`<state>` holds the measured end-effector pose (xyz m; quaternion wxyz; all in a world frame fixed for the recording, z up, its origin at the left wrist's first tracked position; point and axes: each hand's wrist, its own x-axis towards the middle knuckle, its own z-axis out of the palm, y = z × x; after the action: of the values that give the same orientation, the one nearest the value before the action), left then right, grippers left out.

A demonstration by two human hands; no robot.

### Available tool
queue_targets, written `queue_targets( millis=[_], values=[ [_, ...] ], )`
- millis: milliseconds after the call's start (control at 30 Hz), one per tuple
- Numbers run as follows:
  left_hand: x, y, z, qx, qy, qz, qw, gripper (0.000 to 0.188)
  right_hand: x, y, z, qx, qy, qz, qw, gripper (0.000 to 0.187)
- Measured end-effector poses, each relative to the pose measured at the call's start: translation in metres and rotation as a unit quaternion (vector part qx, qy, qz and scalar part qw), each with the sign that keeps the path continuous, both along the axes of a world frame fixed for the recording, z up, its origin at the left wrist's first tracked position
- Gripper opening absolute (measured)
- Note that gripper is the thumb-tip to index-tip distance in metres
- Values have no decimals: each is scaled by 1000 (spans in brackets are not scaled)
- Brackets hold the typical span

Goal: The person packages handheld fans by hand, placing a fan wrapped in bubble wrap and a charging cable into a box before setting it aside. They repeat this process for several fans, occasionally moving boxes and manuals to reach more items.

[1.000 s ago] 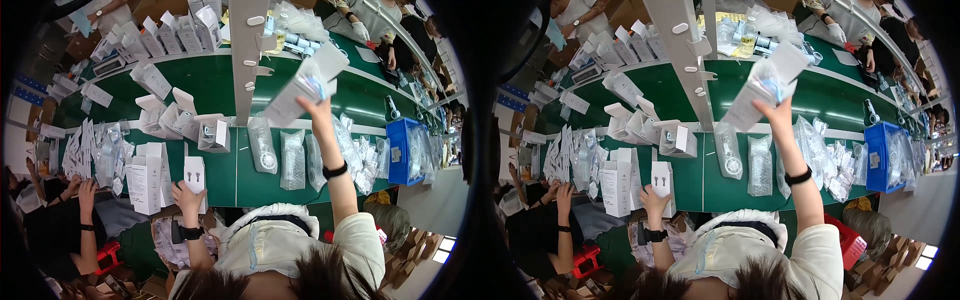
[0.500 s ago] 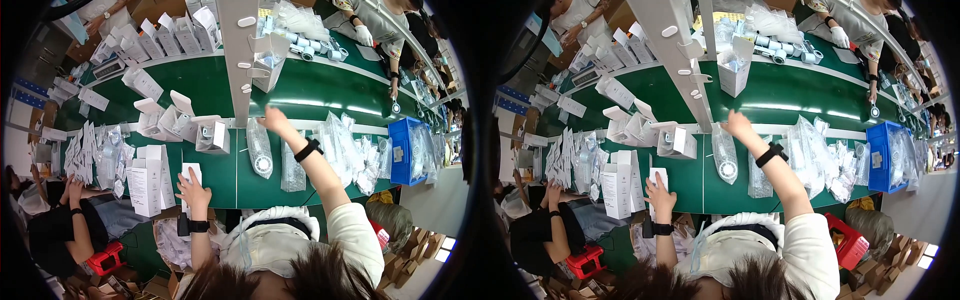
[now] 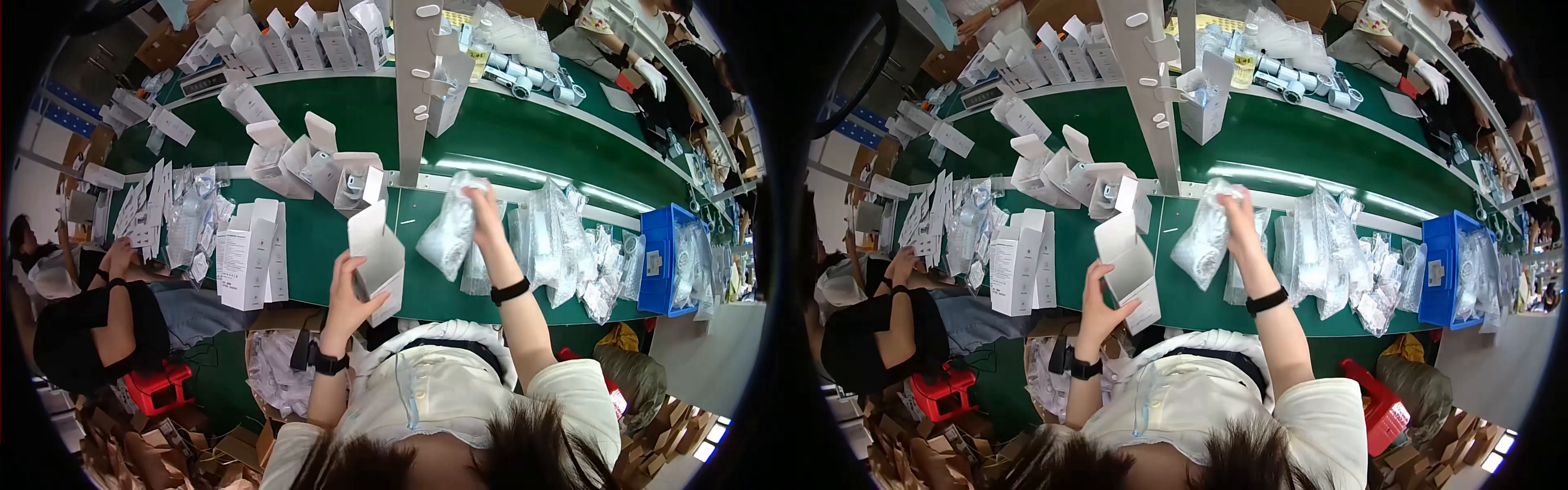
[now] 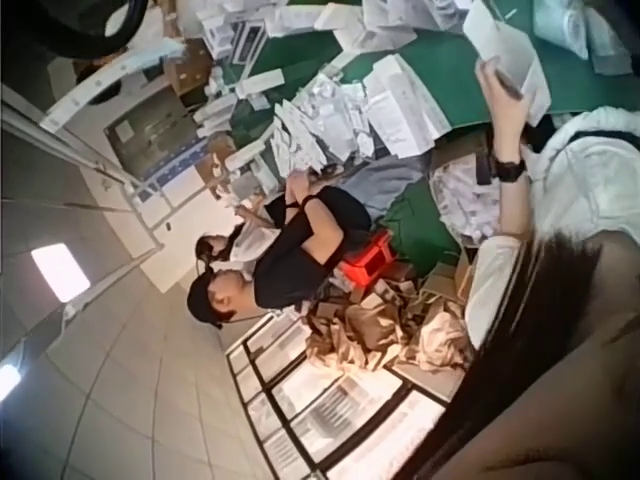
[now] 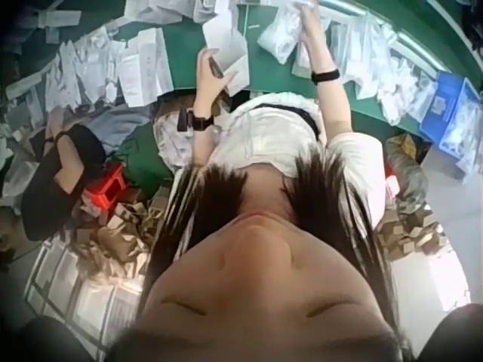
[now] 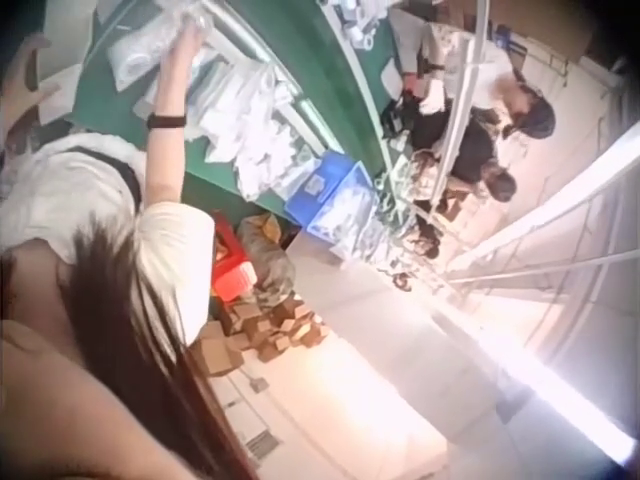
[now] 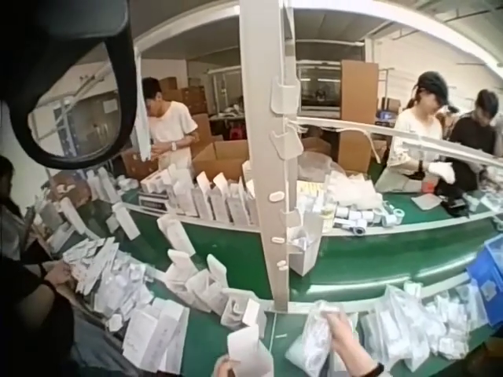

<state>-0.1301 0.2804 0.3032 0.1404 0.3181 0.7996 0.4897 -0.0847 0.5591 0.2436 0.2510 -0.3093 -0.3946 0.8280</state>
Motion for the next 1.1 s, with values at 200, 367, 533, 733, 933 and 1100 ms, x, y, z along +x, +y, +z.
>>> queue_targets(
  millis=[200,367,533,733,933,1100],
  values=[
    [-9,66,-52,85,75,-66,991,67,31,-16,98,-85,154,-135,975,39],
    [1,85,-61,128,95,-20,987,67,-18,-58,86,93,28,-304,948,42],
    [0,87,-73,139,125,8,982,68,-10,-64,80,392,-18,-129,911,52],
    [-8,91,-95,126,95,20,987,68,-14,-79,43,628,-95,-137,760,56],
    [-27,68,-87,159,166,-47,972,67,44,-4,74,665,-74,-22,743,30],
    [-12,50,-55,122,115,46,985,67,90,191,-15,563,-539,-159,606,50]
  ],
)
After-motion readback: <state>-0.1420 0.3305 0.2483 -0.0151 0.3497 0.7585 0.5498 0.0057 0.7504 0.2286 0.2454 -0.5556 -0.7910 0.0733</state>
